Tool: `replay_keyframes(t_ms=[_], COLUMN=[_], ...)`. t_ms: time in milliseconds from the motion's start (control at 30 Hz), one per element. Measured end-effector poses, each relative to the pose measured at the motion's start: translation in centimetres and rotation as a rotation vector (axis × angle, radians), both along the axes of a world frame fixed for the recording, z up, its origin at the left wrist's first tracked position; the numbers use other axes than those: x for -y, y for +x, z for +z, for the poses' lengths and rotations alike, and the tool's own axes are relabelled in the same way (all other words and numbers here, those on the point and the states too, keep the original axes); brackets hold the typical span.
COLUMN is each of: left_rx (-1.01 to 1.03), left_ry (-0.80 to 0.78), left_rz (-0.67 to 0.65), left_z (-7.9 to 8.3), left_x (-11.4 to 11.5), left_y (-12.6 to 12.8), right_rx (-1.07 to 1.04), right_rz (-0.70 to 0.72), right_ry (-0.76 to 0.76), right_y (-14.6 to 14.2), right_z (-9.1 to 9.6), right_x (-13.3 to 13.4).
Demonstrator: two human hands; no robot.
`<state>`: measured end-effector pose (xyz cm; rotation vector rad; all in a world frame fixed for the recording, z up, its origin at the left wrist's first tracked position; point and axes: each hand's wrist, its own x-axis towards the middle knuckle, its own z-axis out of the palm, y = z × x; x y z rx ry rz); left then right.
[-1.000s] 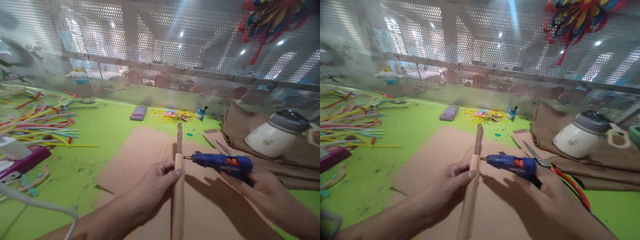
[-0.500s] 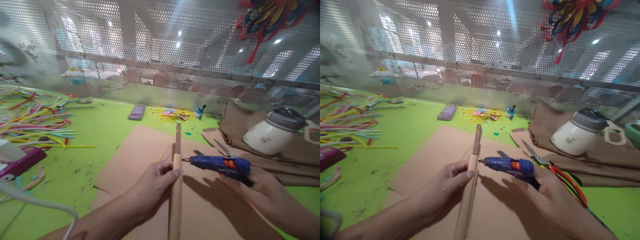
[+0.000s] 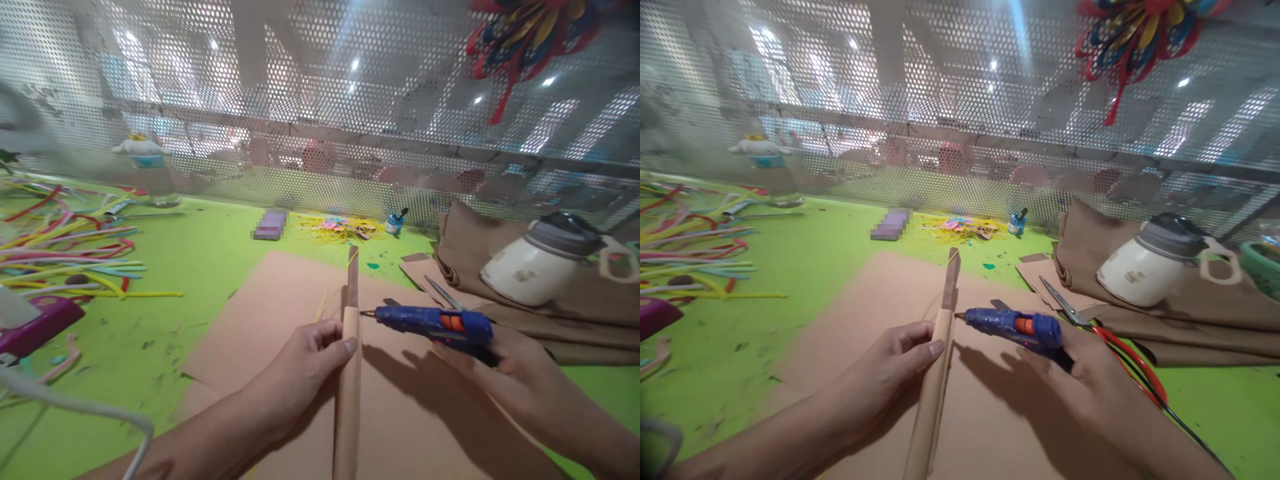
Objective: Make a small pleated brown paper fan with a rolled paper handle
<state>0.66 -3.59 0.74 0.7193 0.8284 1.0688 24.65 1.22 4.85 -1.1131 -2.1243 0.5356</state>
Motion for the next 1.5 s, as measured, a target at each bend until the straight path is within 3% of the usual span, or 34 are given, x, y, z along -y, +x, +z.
replay_keyframes(t_ms=[100, 267, 800, 1133, 1500], left_rx=[-0.025, 0.012, 0.013, 0.023, 0.044], left_ry=[-0.001, -0.012, -0.048, -0.038, -0.050], left_rz=[0.003, 0.001, 0.019, -0.017, 0.004], left_z=[0.1, 0.3, 0.2, 0.2, 0.4], left_x=[0.1, 0.0, -0.2, -0.4, -0.3], left_y=[0.0, 0.0, -0.1, -0.3, -0.2], right_rx=[0.029, 0.015, 0.037, 0.069, -0.063], right_rz=[0.070, -0.037, 0.054, 0.041, 0.132], right_ry=[-0.031, -0.068, -0.182, -0.128, -0.263], right_y=[0.0, 0.4, 0.6, 0.1, 0.4], right_z=[0.0, -0.3, 0.0, -0.1, -0.1], right_x=[0.0, 0.3, 0.8, 0.2, 1.1])
